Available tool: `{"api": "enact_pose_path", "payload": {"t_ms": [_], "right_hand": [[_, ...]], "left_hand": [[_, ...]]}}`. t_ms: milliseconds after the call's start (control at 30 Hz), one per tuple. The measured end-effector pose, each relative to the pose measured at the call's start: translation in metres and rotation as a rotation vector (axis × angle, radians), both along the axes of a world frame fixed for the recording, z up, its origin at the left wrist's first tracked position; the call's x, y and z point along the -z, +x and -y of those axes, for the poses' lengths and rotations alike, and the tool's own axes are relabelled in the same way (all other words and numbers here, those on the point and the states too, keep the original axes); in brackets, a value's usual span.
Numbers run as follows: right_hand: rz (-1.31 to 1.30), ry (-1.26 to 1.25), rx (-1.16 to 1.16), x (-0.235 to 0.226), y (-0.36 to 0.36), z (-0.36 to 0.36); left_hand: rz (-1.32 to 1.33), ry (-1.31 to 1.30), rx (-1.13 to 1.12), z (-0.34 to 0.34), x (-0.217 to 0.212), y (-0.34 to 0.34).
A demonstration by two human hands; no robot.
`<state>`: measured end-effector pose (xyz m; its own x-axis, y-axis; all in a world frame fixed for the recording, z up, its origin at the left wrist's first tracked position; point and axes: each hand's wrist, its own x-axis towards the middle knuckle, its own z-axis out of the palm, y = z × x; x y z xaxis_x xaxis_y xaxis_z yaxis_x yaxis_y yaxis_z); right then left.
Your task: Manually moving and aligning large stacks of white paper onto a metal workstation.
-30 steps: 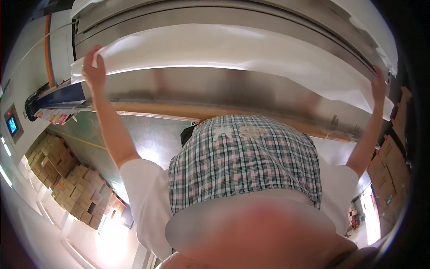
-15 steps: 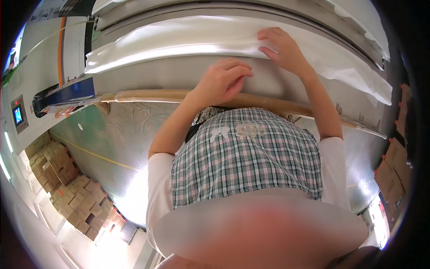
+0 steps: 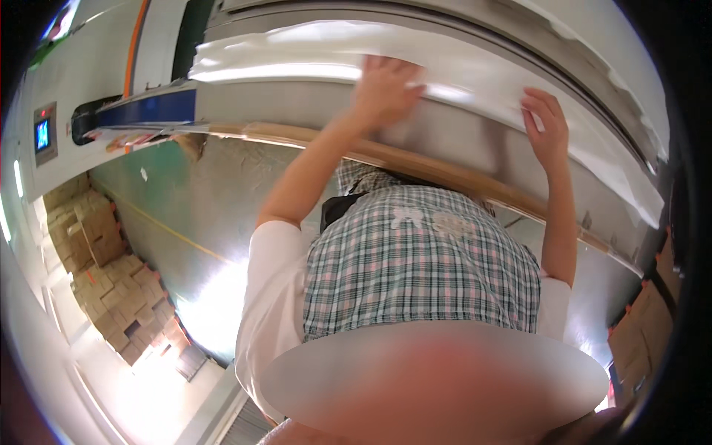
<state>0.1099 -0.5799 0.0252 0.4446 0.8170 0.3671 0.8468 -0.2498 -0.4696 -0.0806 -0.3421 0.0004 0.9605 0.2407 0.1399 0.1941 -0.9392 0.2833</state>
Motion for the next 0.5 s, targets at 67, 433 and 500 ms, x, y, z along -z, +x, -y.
{"api": "enact_pose_path", "payload": {"t_ms": [67, 433, 500], "right_hand": [[-0.001, -0.036, 0.027, 0.002, -0.004, -0.003], [-0.087, -0.106, -0.025, 0.001, -0.048, -0.097], [-0.053, -0.147, -0.014, 0.003, -0.052, -0.102]], "left_hand": [[-0.059, 0.11, -0.081, -0.07, 0.024, -0.04], [-0.062, 0.303, -0.67, -0.309, 0.033, -0.189], [0.001, 0.154, -0.701, -0.344, 0.036, -0.204]]}}
